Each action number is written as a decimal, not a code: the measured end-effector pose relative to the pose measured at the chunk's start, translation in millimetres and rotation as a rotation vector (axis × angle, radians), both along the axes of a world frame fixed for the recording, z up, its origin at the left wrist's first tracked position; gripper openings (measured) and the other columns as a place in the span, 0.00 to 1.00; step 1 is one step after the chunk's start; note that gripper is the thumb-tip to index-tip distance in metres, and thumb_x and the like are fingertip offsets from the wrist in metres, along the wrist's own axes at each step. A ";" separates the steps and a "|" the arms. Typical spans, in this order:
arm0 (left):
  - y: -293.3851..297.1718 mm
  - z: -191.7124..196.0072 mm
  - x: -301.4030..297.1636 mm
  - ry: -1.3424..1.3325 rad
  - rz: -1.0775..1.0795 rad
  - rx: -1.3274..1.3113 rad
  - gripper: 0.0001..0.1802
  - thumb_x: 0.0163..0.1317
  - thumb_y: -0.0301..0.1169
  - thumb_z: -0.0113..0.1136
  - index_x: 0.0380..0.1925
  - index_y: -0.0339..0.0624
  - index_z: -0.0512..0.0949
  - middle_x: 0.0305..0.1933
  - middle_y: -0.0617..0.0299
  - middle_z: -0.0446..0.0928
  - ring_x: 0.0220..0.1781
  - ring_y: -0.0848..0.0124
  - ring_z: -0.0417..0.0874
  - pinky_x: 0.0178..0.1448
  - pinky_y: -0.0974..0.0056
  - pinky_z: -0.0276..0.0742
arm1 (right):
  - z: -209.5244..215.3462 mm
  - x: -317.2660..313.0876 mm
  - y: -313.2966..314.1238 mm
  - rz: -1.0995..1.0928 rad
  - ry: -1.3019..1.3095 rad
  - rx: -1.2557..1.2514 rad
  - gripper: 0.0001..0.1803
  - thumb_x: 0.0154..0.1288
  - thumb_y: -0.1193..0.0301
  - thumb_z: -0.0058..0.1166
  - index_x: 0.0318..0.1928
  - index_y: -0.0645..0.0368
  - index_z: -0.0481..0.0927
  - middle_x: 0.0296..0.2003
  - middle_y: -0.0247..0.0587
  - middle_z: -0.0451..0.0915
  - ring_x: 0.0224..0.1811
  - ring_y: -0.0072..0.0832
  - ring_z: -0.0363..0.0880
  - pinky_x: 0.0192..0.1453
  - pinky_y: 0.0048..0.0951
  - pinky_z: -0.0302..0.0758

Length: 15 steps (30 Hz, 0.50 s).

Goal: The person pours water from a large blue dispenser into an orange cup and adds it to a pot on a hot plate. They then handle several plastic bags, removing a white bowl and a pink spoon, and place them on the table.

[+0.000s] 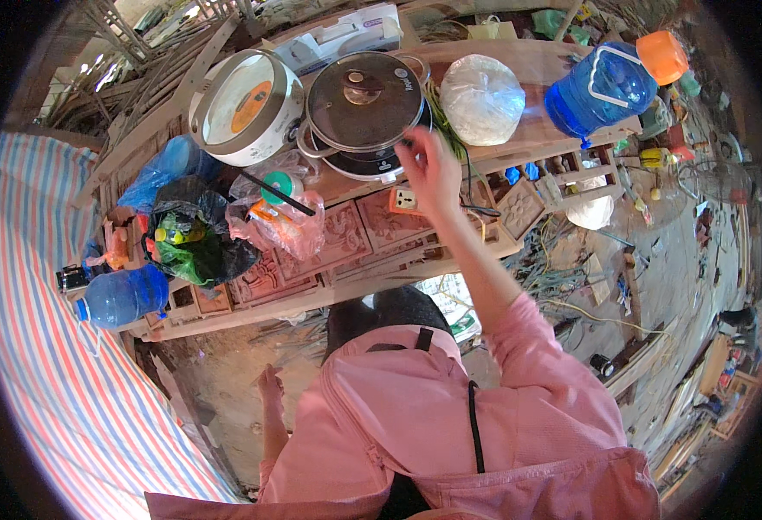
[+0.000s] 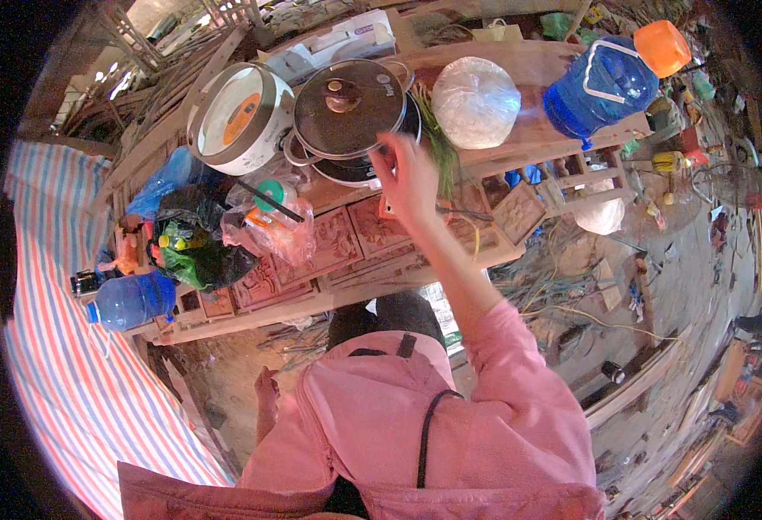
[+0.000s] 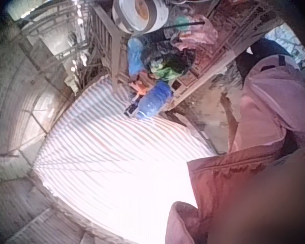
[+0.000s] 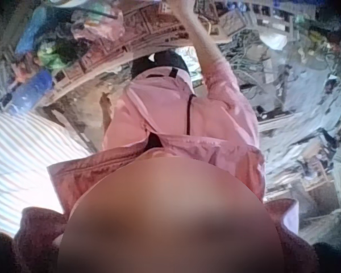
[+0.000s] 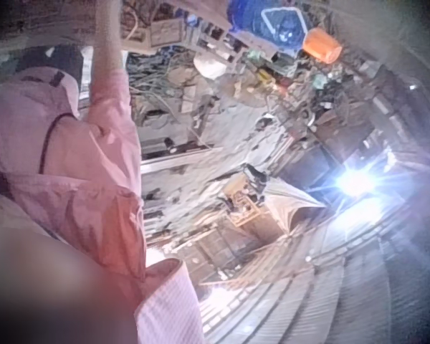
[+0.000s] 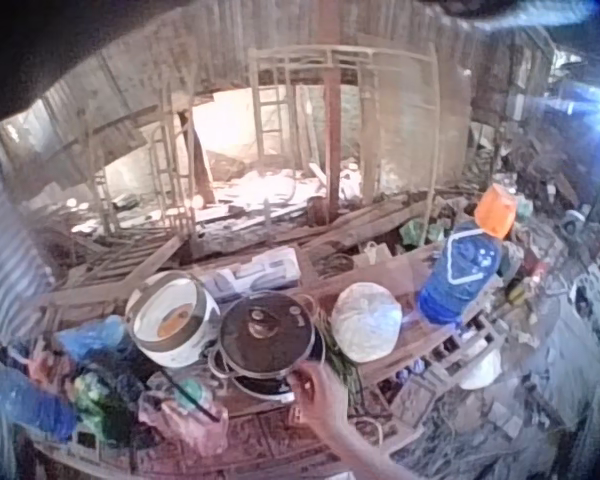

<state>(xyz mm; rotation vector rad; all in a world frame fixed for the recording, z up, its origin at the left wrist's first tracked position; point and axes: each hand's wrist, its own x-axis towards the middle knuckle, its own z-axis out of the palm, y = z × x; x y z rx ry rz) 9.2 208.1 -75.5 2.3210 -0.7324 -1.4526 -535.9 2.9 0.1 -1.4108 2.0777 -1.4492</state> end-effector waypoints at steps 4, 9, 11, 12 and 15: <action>8.8 -4.0 1.3 0.015 0.015 0.001 0.24 0.72 0.52 0.47 0.38 0.43 0.80 0.15 0.72 0.63 0.13 0.82 0.61 0.16 0.73 0.55 | 41.7 -29.2 -88.2 0.131 0.484 -0.058 0.22 0.58 0.63 0.63 0.51 0.58 0.76 0.47 0.44 0.78 0.50 0.41 0.78 0.49 0.43 0.77; 31.1 -11.8 1.2 0.006 0.064 -0.013 0.24 0.73 0.52 0.47 0.40 0.42 0.80 0.16 0.72 0.64 0.14 0.82 0.62 0.17 0.73 0.57 | 56.3 -30.6 -149.1 0.368 0.807 0.190 0.26 0.58 0.55 0.61 0.51 0.59 0.78 0.47 0.46 0.78 0.53 0.44 0.76 0.57 0.42 0.75; 43.3 -14.8 2.9 -0.012 0.090 -0.012 0.24 0.73 0.52 0.47 0.40 0.42 0.80 0.17 0.71 0.65 0.14 0.82 0.62 0.17 0.73 0.58 | 57.5 -30.7 -160.8 0.446 0.839 0.336 0.22 0.58 0.56 0.59 0.47 0.60 0.79 0.46 0.47 0.78 0.53 0.44 0.77 0.57 0.43 0.75; 49.5 -16.6 3.8 0.002 0.108 -0.010 0.24 0.73 0.52 0.47 0.40 0.42 0.80 0.17 0.71 0.65 0.15 0.82 0.63 0.18 0.73 0.59 | 56.1 -30.0 -162.9 0.449 0.813 0.319 0.20 0.57 0.58 0.58 0.42 0.60 0.80 0.47 0.48 0.78 0.54 0.43 0.76 0.55 0.43 0.75; 68.0 -21.4 7.3 0.005 0.159 0.024 0.24 0.73 0.51 0.47 0.40 0.42 0.80 0.17 0.71 0.66 0.16 0.81 0.64 0.19 0.73 0.60 | 52.5 -34.3 -170.1 0.481 0.816 0.292 0.19 0.55 0.57 0.59 0.38 0.61 0.80 0.42 0.50 0.79 0.50 0.44 0.78 0.52 0.43 0.76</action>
